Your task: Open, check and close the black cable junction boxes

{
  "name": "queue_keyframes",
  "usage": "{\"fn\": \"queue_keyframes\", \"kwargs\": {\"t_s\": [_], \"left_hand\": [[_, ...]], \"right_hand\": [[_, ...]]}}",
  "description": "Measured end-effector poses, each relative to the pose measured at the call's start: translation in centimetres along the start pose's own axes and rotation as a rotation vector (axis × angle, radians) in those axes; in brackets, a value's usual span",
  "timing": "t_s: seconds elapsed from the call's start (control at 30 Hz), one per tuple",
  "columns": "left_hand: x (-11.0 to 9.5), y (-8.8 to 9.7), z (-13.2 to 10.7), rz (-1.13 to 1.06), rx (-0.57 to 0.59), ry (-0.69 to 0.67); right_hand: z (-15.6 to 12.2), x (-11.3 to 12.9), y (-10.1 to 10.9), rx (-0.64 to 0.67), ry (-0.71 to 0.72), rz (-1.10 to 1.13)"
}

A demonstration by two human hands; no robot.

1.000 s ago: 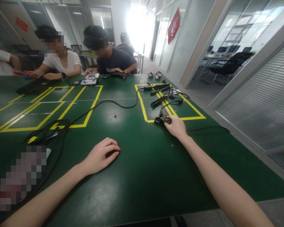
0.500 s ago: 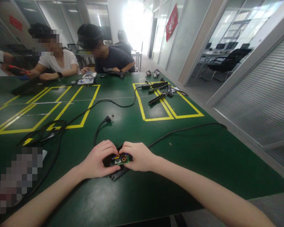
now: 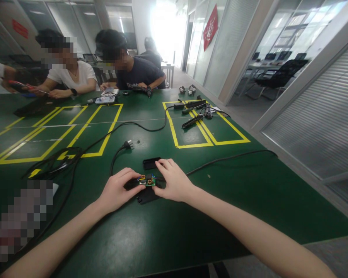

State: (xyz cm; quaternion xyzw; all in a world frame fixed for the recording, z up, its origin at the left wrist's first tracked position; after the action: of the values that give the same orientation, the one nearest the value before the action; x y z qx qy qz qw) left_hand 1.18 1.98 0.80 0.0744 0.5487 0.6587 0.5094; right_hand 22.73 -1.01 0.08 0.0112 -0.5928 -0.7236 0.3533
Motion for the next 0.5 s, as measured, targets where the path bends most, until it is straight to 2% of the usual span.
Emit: {"fn": "queue_keyframes", "kwargs": {"t_s": [0.2,0.5], "left_hand": [[1.0,-0.5,0.2,0.027,0.04,0.068],[1.7,-0.6,0.6,0.084,0.047,0.084]], "right_hand": [[0.0,0.2,-0.1,0.049,0.034,0.076],[0.8,-0.2,-0.3,0.01,0.007,0.123]]}}
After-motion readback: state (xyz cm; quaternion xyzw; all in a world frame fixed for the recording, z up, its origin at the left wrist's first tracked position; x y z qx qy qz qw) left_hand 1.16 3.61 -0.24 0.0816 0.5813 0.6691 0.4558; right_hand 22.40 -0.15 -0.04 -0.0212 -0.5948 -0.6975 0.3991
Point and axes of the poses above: each hand's wrist, its own z-axis towards the middle knuckle, its own y-axis out of the back of the hand, x = y × z, the point moved 3 cm from there along z, towards the middle knuckle, and after that the axes turned 5 degrees about x, right-handed, at the moved point
